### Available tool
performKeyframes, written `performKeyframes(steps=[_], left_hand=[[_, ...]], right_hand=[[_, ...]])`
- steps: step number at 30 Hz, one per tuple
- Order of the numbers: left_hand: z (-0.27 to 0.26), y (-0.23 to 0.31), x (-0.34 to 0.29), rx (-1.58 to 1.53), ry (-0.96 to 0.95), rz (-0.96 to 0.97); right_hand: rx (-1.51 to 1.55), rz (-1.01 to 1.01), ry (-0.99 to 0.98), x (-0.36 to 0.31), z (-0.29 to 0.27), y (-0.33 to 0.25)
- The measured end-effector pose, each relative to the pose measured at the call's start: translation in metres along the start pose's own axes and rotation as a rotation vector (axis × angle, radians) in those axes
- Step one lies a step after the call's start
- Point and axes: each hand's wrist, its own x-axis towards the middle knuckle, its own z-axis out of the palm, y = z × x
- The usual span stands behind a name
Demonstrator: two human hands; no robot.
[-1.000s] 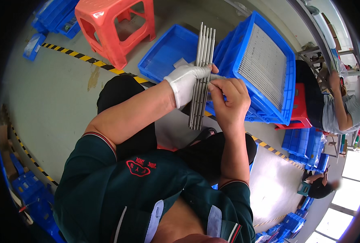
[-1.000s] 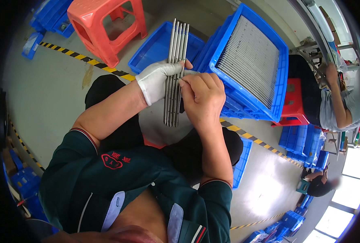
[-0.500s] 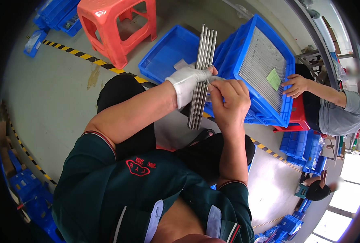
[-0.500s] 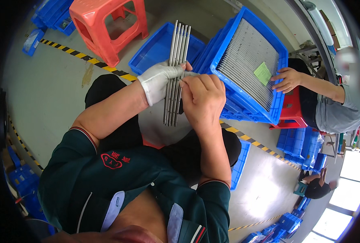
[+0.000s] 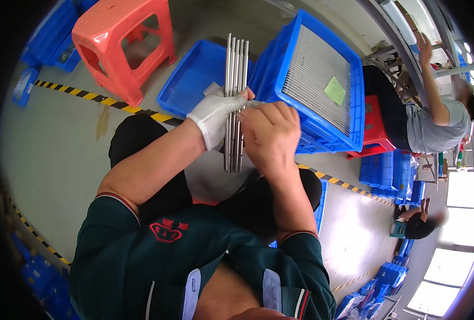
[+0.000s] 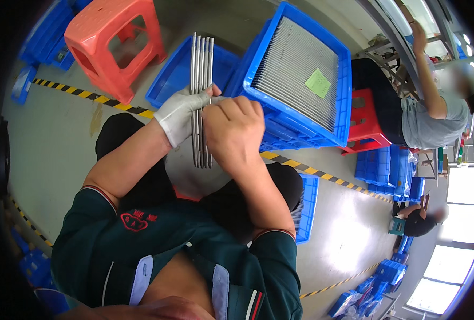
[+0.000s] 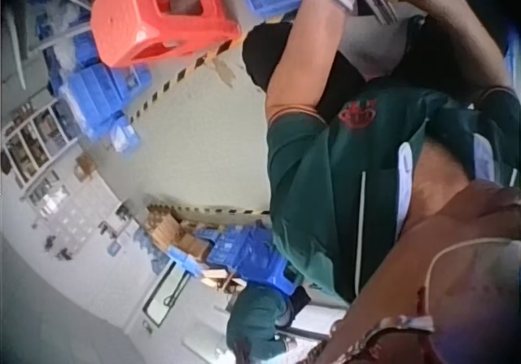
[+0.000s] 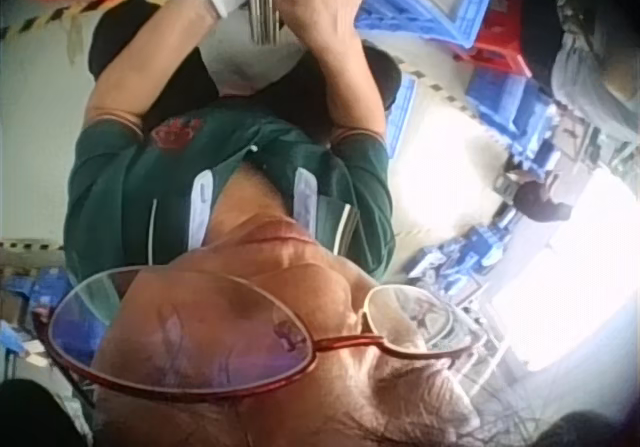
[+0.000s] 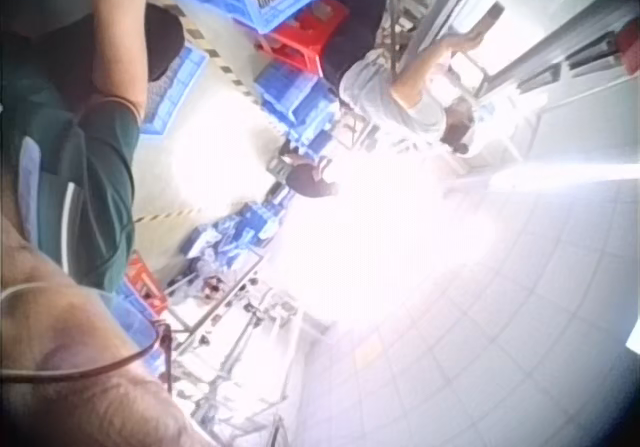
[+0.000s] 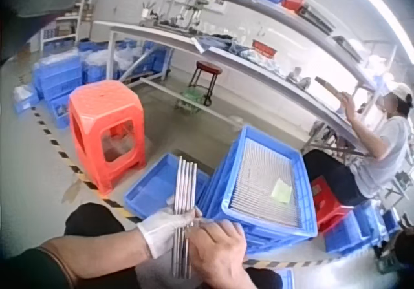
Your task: The recorder is inspecting and sorting metal rods in a fabrication facility.
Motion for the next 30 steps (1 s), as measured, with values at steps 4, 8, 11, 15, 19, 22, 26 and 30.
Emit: performKeyframes(steps=[4, 8, 11, 15, 19, 22, 26, 30], left_hand=[[0.004, 0.003, 0.001, -0.104, -0.117, -0.028], [0.005, 0.008, -0.003, -0.146, -0.138, -0.062], [0.001, 0.006, -0.003, -0.164, -0.161, -0.059], [-0.001, 0.003, 0.001, -0.128, -0.094, -0.055], [-0.005, 0.003, 0.002, -0.111, -0.159, -0.059], [0.000, 0.003, -0.001, -0.093, -0.128, -0.049], [-0.001, 0.000, 0.001, -0.029, -0.146, -0.021], [-0.002, 0.001, 0.001, -0.038, -0.164, -0.034]], right_hand=[[0.121, 0.085, 0.074, 0.003, -0.017, 0.004], [0.339, 0.299, 0.038, -0.002, -0.007, 0.009], [0.379, 0.337, 0.013, -0.004, -0.001, 0.009], [0.311, 0.265, -0.010, -0.004, -0.003, 0.008], [0.263, 0.252, -0.046, -0.004, -0.001, 0.006], [0.048, 0.070, -0.028, -0.001, -0.003, 0.003], [-0.032, -0.011, -0.047, -0.001, -0.001, 0.000], [0.029, 0.034, -0.046, 0.000, -0.004, 0.003]])
